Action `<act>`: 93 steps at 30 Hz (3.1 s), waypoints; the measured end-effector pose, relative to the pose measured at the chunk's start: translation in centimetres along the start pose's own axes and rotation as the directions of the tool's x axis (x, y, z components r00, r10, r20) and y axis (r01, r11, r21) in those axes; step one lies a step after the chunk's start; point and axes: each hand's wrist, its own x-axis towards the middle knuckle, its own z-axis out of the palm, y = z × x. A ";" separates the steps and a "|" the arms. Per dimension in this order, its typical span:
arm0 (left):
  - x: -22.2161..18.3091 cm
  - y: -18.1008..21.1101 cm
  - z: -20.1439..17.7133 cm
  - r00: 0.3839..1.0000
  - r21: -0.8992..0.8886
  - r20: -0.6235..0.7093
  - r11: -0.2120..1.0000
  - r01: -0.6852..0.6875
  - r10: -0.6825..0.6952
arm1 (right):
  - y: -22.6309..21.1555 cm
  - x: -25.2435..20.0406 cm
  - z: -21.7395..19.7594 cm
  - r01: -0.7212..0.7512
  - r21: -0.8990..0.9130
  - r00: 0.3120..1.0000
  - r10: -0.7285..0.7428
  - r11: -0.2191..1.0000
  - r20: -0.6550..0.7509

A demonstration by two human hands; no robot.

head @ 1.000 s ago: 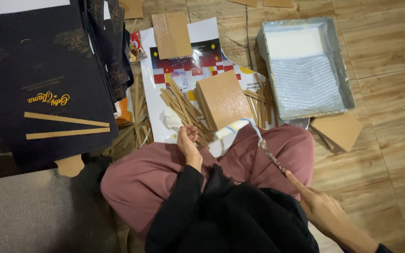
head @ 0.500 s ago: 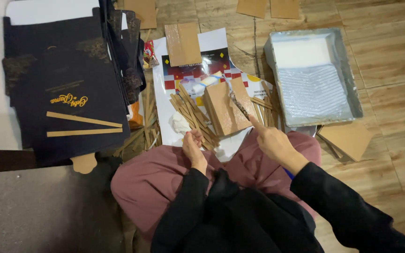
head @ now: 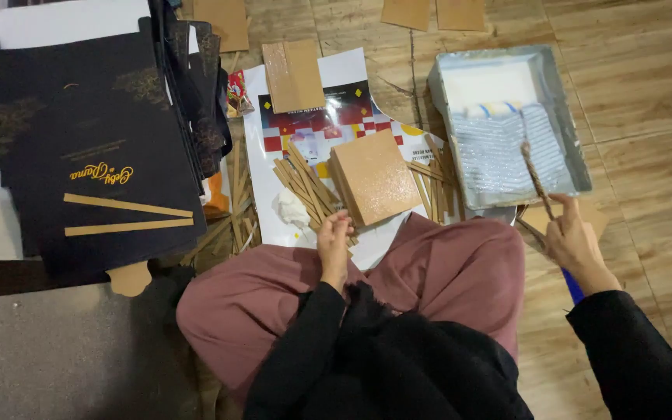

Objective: Applying glue to small cardboard pieces using a paint roller in a production setting.

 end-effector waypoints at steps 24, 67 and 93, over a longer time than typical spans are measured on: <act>-3.7 5.4 1.6 0.972 0.304 0.235 0.951 -0.062 -0.012 | -14.3 3.5 13.1 0.053 0.415 0.997 -0.070 0.908 0.028; -1.4 4.2 -4.0 0.992 0.082 0.025 0.990 0.118 -0.120 | -31.4 19.1 -1.8 0.160 0.949 0.964 -0.250 0.273 -0.091; -2.8 5.1 -2.3 0.992 0.443 0.082 0.895 0.048 -0.093 | 6.1 1.6 6.8 -0.244 -0.101 0.969 0.237 0.965 -0.074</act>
